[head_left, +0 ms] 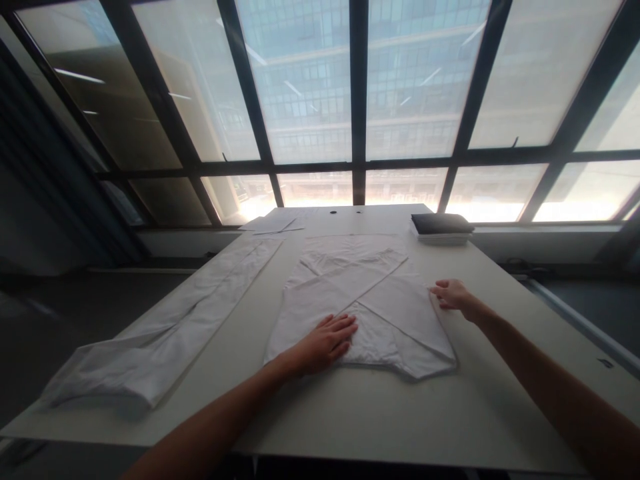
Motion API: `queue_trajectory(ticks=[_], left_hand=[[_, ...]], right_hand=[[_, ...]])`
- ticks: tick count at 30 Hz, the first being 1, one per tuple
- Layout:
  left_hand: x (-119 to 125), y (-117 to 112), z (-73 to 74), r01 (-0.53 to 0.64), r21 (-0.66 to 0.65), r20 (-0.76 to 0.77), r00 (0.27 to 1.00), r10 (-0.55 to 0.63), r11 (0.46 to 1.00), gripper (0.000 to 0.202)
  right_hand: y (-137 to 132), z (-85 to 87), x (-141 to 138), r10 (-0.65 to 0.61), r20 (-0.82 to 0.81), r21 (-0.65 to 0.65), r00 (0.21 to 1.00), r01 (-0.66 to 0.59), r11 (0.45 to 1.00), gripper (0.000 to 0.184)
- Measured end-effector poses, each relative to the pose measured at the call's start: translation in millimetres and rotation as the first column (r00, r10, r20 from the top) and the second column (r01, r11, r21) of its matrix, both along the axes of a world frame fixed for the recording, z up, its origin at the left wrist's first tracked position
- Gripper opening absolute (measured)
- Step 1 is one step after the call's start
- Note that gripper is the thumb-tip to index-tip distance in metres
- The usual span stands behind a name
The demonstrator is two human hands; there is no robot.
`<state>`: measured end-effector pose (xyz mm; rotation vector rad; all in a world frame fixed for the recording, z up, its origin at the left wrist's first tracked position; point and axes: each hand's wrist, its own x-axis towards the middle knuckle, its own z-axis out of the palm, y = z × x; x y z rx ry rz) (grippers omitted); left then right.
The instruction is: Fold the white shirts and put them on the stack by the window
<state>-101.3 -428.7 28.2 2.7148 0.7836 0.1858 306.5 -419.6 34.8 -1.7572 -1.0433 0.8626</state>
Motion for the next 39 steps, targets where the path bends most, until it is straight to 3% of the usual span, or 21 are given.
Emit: queue_trajectory(ticks=[6, 12, 21, 29, 39], left_hand=[[-0.8, 1.5, -0.6, -0.002, -0.005, -0.001, 1.000, 0.002, 1.000, 0.049], [-0.5, 2.9, 0.2, 0.009, 0.003, -0.016, 1.000, -0.009, 1.000, 0.049], [-1.2, 1.8, -0.2, 0.008, 0.006, -0.002, 1.000, -0.008, 1.000, 0.049], [-0.8, 0.9, -0.6, 0.020, -0.004, 0.040, 0.999, -0.020, 1.000, 0.050], [0.4, -0.6, -0.5, 0.014, -0.023, 0.052, 0.999, -0.013, 1.000, 0.051]], right_hand=[[-4.6, 11.3, 1.9, 0.099, -0.272, -0.151, 0.957, -0.145, 0.978, 0.024], [0.5, 3.3, 6.7, 0.045, -0.338, -0.208, 0.940, -0.122, 0.971, 0.014], [3.5, -9.2, -11.5, 0.165, -0.391, -0.035, 0.906, -0.193, 0.981, 0.015], [8.4, 10.5, -43.0, 0.148, -0.189, 0.099, 0.971, -0.132, 0.986, 0.044], [49.7, -1.2, -84.0, 0.264, 0.187, 0.139, 0.946, -0.292, 0.946, 0.071]])
